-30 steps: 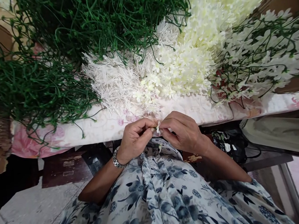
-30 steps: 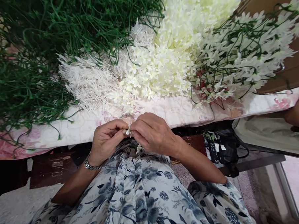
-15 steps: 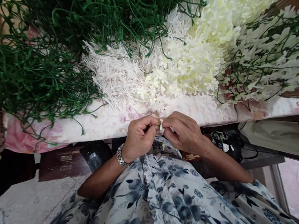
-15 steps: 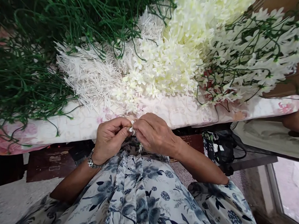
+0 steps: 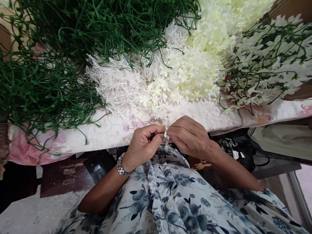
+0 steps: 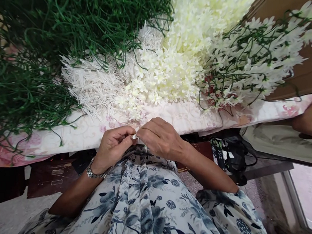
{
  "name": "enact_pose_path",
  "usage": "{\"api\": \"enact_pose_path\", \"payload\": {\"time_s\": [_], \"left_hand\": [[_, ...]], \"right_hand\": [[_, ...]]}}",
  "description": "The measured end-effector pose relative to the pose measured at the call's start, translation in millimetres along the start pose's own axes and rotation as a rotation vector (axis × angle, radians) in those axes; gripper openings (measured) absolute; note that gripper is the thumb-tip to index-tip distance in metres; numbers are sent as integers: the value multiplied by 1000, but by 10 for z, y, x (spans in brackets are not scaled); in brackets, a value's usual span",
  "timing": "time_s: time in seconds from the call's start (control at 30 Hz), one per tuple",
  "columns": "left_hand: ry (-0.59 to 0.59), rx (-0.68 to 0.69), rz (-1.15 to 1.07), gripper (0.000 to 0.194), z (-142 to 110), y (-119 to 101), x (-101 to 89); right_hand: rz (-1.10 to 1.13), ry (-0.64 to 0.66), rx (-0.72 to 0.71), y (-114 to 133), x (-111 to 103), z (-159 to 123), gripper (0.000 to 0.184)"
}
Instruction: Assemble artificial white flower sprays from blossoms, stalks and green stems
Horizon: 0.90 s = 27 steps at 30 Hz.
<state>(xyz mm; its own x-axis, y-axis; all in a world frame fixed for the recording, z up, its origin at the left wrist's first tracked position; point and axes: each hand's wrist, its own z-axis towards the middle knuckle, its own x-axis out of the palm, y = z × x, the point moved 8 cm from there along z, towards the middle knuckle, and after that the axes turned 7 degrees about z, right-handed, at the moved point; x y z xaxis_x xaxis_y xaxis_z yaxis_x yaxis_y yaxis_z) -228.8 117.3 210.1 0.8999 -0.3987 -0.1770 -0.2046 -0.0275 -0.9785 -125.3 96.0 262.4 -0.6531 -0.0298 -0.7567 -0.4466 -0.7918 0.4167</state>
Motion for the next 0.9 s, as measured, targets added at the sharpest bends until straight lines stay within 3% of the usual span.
{"api": "enact_pose_path", "payload": {"time_s": [0.07, 0.3, 0.5, 0.9], "left_hand": [[28, -3, 9, 15, -7, 1, 14], [-77, 95, 96, 10, -62, -40, -10], [-76, 180, 252, 13, -82, -95, 25], [-162, 232, 284, 13, -74, -106, -13]], "right_hand": [[-10, -6, -14, 16, -10, -10, 16], [48, -13, 107, -2, -31, -13, 8], [67, 16, 158, -16, -7, -14, 7], [129, -39, 190, -84, 98, -38, 10]]}}
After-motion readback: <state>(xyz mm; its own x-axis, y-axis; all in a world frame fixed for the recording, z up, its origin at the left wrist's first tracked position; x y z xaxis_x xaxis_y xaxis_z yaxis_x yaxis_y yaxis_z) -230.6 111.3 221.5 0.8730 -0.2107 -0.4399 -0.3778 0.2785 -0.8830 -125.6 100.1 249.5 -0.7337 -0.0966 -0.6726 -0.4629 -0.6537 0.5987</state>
